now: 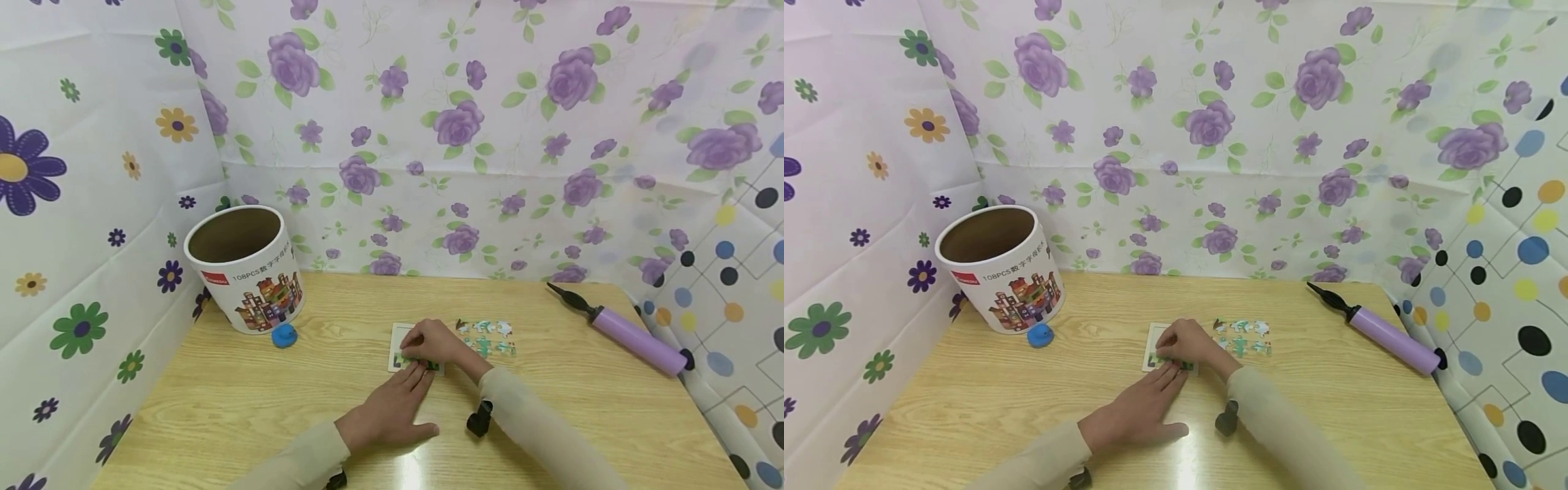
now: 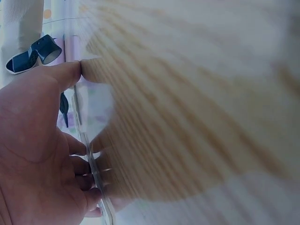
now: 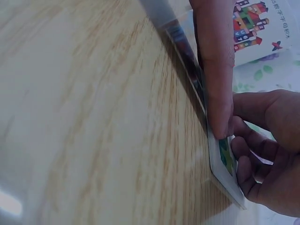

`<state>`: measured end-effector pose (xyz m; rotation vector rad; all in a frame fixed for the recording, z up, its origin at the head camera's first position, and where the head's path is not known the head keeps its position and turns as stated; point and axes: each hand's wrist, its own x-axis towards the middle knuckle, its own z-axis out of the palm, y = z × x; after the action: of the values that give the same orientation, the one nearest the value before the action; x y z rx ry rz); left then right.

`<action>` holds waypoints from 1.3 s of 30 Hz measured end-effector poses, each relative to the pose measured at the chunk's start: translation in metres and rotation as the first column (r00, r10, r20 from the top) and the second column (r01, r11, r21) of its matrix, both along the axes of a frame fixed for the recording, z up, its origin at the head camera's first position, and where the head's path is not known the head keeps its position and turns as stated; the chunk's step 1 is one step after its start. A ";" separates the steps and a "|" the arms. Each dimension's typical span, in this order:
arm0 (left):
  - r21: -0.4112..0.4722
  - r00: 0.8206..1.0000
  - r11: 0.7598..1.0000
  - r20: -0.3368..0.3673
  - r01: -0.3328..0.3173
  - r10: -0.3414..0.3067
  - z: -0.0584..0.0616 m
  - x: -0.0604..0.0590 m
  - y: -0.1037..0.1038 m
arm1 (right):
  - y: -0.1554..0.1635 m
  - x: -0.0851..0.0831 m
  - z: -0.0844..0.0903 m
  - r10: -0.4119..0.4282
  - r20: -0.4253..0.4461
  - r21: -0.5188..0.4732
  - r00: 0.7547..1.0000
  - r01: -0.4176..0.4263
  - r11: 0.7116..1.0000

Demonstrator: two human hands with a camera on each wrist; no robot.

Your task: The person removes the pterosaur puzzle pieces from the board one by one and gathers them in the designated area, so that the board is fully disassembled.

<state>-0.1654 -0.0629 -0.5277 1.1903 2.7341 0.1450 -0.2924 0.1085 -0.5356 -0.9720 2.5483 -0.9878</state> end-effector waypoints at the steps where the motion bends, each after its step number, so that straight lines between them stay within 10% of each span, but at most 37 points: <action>1: -0.003 1.000 1.000 0.005 -0.001 0.001 0.000 0.000 0.000 | 0.000 0.000 0.000 -0.002 0.003 -0.004 1.000 0.002 1.000; 39: 0.010 0.997 1.000 -0.081 -0.019 0.019 -0.013 -0.001 0.000 | 0.070 0.004 0.023 -0.175 -0.016 -0.034 0.984 0.174 0.984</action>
<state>-0.1664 -0.0625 -0.5411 1.1985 2.8184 0.1143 -0.2881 0.1790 -0.5123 -0.7793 2.6781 -1.0736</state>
